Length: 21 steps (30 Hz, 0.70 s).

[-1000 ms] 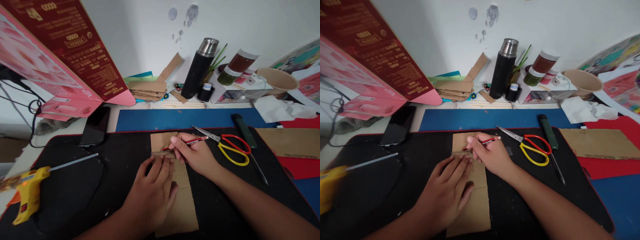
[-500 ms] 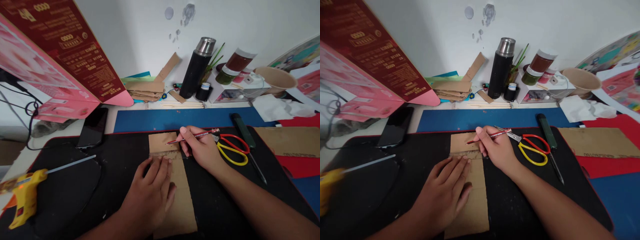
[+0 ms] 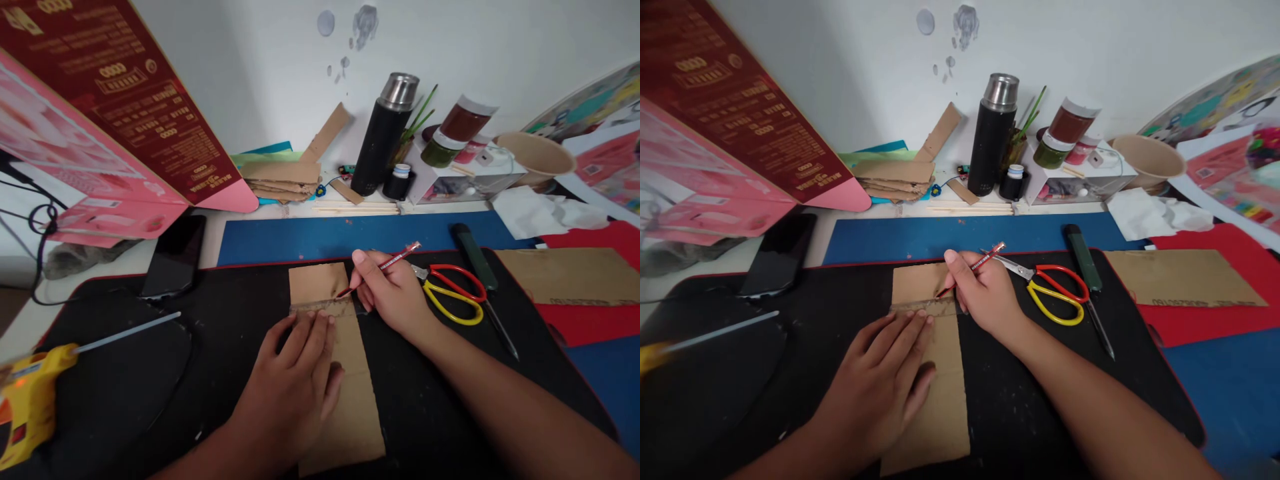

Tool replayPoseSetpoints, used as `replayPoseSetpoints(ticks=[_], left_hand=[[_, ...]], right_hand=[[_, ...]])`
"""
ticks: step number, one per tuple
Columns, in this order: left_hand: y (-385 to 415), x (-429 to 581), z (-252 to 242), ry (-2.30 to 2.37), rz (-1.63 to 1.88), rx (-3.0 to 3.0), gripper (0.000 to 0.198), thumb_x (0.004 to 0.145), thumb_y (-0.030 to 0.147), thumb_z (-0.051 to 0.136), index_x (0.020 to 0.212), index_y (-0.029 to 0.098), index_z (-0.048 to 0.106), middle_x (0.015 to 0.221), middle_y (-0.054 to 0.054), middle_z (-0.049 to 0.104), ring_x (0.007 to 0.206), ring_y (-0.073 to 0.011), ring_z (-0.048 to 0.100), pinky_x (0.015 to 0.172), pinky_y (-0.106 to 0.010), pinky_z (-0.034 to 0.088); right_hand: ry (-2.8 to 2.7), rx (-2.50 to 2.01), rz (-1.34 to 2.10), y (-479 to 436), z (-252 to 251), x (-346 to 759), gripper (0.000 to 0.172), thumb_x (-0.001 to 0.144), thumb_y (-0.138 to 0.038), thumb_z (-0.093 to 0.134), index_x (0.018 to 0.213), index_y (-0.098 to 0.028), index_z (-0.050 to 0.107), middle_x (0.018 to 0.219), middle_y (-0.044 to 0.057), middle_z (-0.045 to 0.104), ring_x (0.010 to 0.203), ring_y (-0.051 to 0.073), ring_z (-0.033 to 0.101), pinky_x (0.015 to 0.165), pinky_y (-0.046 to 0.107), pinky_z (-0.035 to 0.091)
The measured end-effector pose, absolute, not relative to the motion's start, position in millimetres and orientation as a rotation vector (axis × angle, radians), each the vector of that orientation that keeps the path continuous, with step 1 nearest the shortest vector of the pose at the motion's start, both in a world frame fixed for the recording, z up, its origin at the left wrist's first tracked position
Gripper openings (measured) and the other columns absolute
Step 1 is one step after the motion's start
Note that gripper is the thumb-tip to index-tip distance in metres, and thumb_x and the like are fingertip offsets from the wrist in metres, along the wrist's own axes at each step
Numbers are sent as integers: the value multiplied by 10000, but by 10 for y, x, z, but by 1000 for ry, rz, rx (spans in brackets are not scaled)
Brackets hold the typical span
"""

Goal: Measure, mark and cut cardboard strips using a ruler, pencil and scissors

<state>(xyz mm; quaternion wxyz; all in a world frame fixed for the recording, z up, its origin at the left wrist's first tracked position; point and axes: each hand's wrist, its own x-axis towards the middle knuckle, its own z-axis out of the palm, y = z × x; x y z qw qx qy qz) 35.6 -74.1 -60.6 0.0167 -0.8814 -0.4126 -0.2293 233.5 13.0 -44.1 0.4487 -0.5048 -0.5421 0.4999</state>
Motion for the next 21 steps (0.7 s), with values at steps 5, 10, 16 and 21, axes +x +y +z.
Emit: replayPoseSetpoints(ticks=[5, 10, 16, 21], left_hand=[[-745, 351, -605, -1276, -698, -2743, 413, 1105, 297, 477, 1322, 51, 728, 1349, -137, 766, 1221, -317, 692, 1075, -492, 466], [-749, 346, -613, -1270, -712, -2733, 406, 1099, 300, 486, 1316, 63, 734, 1348, -138, 767, 1210, -320, 698, 1062, -499, 476], [-742, 350, -617, -1276, -733, -2740, 394, 1090, 295, 510, 1311, 62, 736, 1352, -143, 763, 1218, -324, 695, 1066, -504, 471], [-750, 352, -611, -1269, -736, -2740, 390, 1091, 293, 513, 1319, 60, 728, 1350, -142, 764, 1229, -315, 688, 1073, -499, 467]], right_hand=[[-1225, -1228, 1259, 168, -392, 2304, 572, 978, -704, 650, 690, -210, 658, 406, -65, 495, 359, 98, 464, 411, 233, 350], [-1233, -1231, 1376, 127, -247, 2295, 552, 977, -720, 631, 841, -195, 736, 471, -40, 596, 395, 110, 519, 423, 229, 381], [-1448, -1187, 1394, -48, -194, 2386, 488, 1039, -625, 608, 979, -175, 785, 717, 20, 728, 533, 108, 625, 478, 225, 443], [-1386, -1237, 1273, -120, -358, 2449, 448, 1047, -580, 616, 881, -185, 747, 651, -7, 679, 460, 95, 545, 430, 227, 398]])
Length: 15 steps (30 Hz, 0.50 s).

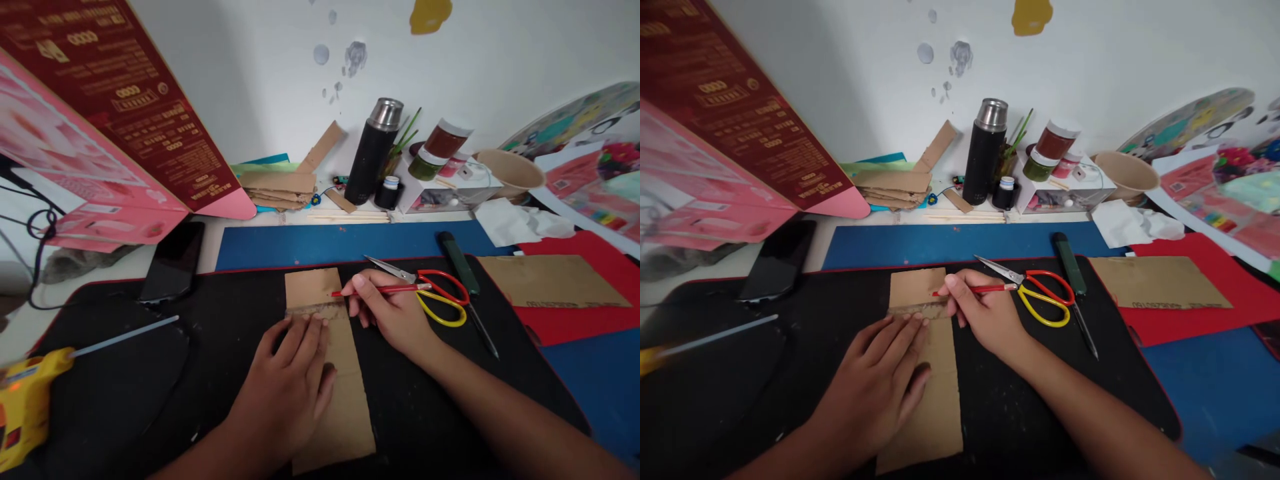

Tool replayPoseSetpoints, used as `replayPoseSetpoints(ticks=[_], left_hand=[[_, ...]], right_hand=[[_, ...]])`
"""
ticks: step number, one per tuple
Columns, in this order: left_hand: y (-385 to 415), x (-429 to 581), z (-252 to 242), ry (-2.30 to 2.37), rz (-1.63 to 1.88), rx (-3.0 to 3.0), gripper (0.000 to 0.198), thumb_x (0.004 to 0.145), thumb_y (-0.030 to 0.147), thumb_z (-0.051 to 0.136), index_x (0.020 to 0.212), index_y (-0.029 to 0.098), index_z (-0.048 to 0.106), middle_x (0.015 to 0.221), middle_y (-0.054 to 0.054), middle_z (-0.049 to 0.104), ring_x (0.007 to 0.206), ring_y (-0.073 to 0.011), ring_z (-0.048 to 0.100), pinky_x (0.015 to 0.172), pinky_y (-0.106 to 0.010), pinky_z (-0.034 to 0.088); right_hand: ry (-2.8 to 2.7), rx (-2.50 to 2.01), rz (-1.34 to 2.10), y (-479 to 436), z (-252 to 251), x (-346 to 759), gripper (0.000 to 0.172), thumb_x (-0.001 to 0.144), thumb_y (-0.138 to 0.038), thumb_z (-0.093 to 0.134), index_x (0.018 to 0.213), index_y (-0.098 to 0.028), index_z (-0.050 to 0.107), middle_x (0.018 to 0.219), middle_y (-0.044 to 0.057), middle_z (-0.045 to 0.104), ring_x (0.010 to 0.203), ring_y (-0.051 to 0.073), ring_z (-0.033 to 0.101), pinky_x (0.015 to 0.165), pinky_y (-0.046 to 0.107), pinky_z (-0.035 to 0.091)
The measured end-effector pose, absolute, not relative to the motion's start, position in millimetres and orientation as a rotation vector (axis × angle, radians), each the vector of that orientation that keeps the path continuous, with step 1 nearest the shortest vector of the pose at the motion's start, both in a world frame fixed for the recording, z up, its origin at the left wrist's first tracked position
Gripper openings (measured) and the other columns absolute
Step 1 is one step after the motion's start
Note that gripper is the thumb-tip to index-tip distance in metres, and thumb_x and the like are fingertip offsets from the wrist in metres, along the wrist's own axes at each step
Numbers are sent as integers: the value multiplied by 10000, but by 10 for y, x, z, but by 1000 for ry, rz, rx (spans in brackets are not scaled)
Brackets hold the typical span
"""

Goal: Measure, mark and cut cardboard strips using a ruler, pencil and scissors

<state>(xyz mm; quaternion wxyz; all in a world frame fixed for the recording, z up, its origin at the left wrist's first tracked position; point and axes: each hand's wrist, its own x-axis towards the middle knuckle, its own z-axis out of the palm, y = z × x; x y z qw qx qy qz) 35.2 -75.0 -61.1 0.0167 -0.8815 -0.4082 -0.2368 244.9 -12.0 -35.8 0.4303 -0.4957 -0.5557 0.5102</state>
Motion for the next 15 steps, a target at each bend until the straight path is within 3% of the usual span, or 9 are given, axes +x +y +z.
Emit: replayPoseSetpoints(ticks=[15], left_hand=[[-746, 355, -587, -1278, -740, -2756, 370, 1080, 269, 527, 1322, 68, 722, 1347, -139, 765, 1228, -306, 689, 1073, -499, 471]], right_hand=[[-1487, -1287, 1191, -138, -469, 2439, 446, 1093, -531, 560, 853, -200, 735, 606, -27, 627, 467, 100, 527, 452, 233, 402]])
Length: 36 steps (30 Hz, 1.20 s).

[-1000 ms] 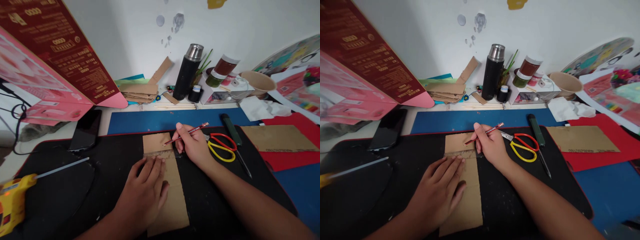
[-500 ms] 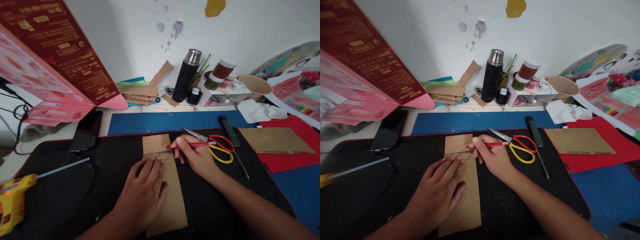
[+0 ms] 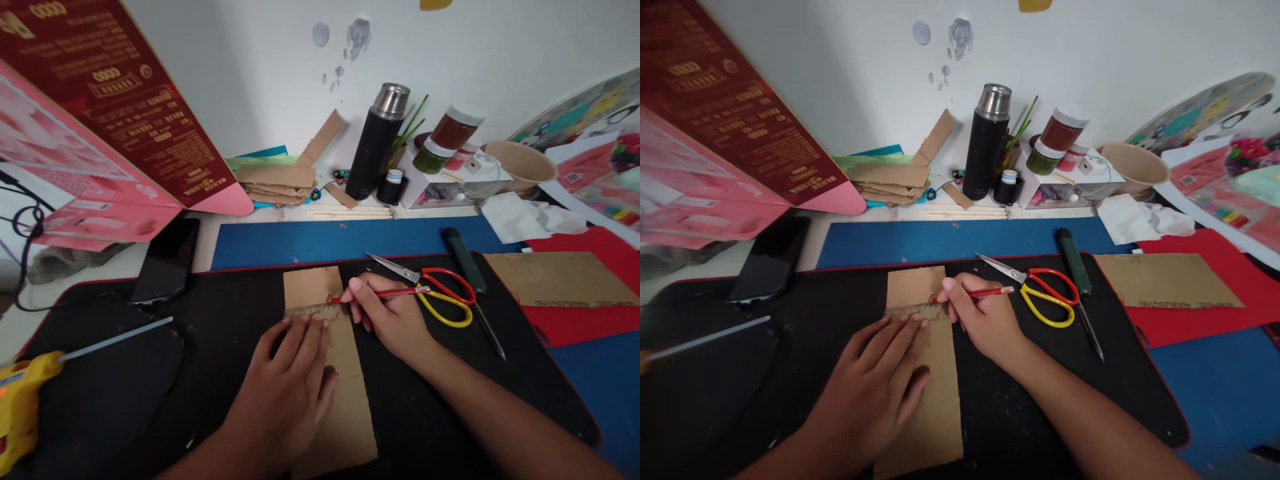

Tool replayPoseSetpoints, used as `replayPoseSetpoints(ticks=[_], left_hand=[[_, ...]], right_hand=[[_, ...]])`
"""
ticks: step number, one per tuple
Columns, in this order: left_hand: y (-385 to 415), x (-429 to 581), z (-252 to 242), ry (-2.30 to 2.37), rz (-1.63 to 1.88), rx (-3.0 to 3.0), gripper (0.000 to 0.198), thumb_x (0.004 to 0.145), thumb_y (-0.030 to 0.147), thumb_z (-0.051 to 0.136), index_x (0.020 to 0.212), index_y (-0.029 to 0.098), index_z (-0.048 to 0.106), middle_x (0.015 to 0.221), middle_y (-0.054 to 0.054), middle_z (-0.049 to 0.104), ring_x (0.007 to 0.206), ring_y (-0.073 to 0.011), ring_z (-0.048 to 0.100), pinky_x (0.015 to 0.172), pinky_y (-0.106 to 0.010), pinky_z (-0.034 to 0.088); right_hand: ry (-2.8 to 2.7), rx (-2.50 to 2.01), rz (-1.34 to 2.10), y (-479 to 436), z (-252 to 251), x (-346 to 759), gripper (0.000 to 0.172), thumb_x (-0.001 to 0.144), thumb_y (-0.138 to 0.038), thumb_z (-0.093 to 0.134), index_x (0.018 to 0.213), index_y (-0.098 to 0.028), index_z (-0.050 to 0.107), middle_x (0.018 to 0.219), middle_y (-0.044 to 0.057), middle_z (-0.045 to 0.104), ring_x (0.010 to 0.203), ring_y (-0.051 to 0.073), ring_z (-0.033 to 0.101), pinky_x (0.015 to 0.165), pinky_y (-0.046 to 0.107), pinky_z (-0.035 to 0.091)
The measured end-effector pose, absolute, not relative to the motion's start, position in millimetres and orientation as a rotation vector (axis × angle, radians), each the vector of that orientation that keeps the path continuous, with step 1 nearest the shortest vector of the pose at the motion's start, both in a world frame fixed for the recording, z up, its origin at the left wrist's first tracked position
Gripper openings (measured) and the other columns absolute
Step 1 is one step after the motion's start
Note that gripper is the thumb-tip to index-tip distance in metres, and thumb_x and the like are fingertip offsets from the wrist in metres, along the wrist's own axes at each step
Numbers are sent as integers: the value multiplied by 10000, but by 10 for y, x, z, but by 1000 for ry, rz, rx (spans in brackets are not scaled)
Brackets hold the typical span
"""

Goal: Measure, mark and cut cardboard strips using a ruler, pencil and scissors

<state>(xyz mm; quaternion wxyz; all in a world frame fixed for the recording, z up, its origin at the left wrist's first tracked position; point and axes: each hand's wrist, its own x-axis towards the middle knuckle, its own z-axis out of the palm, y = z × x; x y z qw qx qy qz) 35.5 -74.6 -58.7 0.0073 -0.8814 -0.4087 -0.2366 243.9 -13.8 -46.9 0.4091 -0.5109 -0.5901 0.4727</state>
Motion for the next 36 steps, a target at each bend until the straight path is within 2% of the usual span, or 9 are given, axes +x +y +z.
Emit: replayPoseSetpoints(ticks=[12, 25, 36], left_hand=[[-753, 346, -605, -1281, -715, -2753, 387, 1094, 285, 505, 1332, 63, 715, 1362, -144, 758, 1232, -319, 689, 1073, -503, 468], [-750, 344, -599, -1290, -707, -2765, 370, 1032, 265, 606, 1344, 100, 720, 1370, -130, 754, 1229, -315, 691, 1074, -504, 491], [-746, 352, -584, -1296, -708, -2756, 379, 1080, 278, 525, 1320, 61, 723, 1352, -140, 764, 1216, -322, 698, 1063, -504, 473]], right_hand=[[-1497, -1288, 1185, -126, -451, 2431, 440, 1097, -517, 554, 847, -200, 729, 607, -32, 623, 458, 97, 529, 451, 234, 397], [-1515, -1314, 1166, -125, -445, 2430, 438, 1095, -528, 549, 845, -213, 724, 604, -34, 622, 462, 103, 530, 469, 244, 411], [-1532, -1311, 1139, -124, -454, 2436, 428, 1104, -500, 552, 850, -206, 733, 606, -34, 627, 465, 99, 526, 479, 245, 410]])
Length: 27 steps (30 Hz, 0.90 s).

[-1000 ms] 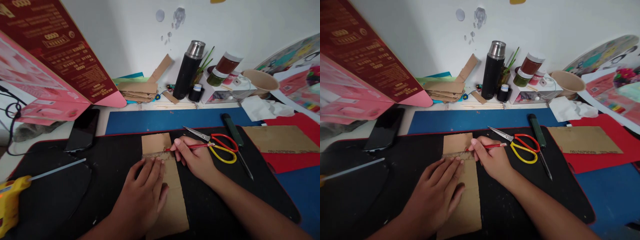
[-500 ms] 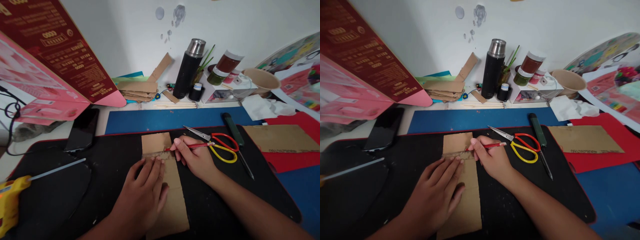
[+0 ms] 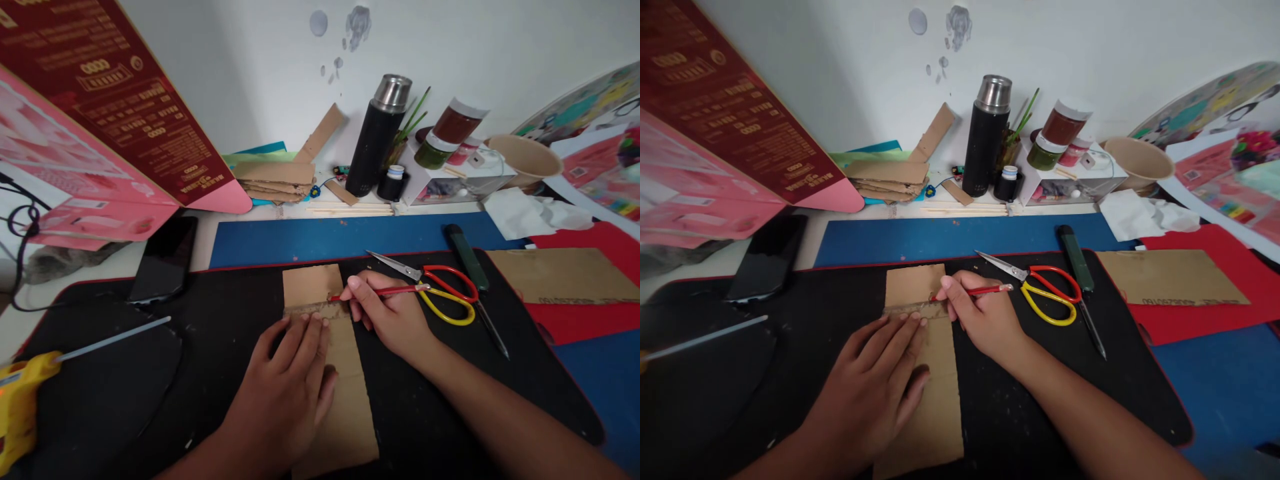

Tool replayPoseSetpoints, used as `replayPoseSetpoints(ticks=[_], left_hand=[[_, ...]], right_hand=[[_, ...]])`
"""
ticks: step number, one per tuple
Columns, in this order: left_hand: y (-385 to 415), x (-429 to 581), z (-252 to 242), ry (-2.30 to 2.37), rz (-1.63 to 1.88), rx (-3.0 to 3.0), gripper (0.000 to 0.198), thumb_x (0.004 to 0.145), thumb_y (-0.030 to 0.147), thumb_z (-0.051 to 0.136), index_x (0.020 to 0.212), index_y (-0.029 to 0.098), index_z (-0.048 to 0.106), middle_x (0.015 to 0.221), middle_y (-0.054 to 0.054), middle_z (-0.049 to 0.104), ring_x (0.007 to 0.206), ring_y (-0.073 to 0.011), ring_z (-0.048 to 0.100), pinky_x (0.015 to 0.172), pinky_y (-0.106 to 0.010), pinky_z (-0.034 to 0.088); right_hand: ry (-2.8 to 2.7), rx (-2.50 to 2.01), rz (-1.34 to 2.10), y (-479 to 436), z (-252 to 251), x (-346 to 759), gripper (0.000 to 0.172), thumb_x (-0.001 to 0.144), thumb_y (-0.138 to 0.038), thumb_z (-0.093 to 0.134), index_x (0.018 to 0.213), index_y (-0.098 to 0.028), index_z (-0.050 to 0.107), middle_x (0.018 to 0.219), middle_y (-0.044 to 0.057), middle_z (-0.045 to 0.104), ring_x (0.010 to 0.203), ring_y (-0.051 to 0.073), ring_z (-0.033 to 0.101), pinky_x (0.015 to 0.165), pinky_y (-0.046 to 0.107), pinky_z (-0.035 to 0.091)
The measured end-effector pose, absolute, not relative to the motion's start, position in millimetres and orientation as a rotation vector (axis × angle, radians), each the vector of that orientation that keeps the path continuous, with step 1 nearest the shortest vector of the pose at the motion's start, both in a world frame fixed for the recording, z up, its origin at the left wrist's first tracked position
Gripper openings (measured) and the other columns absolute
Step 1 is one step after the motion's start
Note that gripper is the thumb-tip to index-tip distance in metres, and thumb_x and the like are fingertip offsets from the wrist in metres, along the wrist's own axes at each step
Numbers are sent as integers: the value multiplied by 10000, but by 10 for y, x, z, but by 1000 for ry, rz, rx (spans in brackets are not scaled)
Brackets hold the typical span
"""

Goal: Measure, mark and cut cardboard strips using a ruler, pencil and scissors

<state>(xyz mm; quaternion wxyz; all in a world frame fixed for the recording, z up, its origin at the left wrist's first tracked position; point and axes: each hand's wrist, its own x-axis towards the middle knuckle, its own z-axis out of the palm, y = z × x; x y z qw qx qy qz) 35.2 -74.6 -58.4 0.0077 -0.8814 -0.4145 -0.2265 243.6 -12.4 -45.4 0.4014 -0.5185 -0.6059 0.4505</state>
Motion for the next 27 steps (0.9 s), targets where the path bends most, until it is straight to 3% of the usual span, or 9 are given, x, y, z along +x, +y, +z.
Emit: replayPoseSetpoints(ticks=[11, 27], left_hand=[[-749, 354, -590, -1299, -703, -2757, 384, 1085, 286, 517, 1327, 67, 720, 1352, -135, 765, 1214, -321, 700, 1074, -501, 471], [-748, 360, -587, -1300, -725, -2757, 382, 1098, 282, 499, 1329, 66, 712, 1356, -132, 763, 1226, -310, 689, 1081, -494, 458]], right_hand=[[-1554, -1328, 1125, -126, -440, 2426, 442, 1098, -519, 544, 823, -221, 722, 604, -18, 627, 528, 128, 569, 499, 251, 419], [-1486, -1287, 1173, -126, -458, 2441, 421, 1099, -490, 561, 841, -201, 722, 591, -40, 611, 452, 96, 525, 451, 234, 390]])
